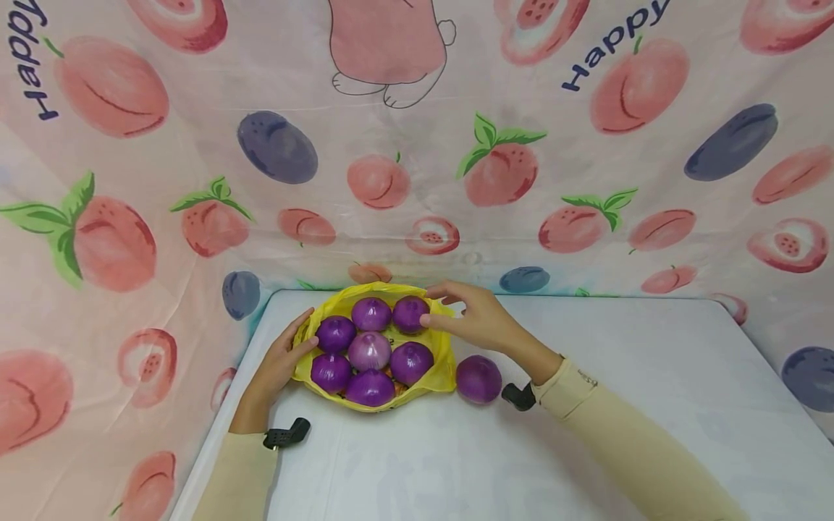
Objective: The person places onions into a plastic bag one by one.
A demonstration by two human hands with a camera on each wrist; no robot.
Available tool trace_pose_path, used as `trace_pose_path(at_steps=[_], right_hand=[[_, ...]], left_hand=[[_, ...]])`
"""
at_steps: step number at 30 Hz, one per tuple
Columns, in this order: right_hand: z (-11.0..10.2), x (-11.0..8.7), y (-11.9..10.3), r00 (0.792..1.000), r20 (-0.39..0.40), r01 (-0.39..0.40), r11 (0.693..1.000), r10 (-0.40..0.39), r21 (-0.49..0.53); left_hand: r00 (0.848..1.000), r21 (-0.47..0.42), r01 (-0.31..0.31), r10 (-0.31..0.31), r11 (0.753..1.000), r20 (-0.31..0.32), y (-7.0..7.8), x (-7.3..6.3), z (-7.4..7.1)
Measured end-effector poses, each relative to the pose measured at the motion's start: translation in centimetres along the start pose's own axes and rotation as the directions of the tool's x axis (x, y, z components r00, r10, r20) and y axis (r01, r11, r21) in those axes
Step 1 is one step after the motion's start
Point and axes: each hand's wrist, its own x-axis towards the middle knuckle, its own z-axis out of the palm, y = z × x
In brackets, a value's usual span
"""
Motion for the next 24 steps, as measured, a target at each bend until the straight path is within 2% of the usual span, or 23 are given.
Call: trace_pose_path(at_steps=[6, 15, 24], right_hand=[[-0.8, -2.1, 2.2, 0.999, 0.043, 0.006, 1.000, -0.005, -0.020], [-1.2, -5.1, 5.4, 0.995, 0.094, -0.032, 0.999, 0.034, -0.016], [-0.7, -6.5, 7.4, 0.983, 0.166, -0.076, 0.997, 0.078, -0.018]], left_hand=[[1.000, -0.002, 0.009, -0.009, 1.000, -0.002, 0.0, 0.0, 0.0], [1.000, 0.012, 0.012, -0.012, 1.000, -0.010, 0.0, 0.0, 0.0], [1.000, 0.009, 0.013, -0.013, 1.000, -0.013, 0.0, 0.0, 0.1]])
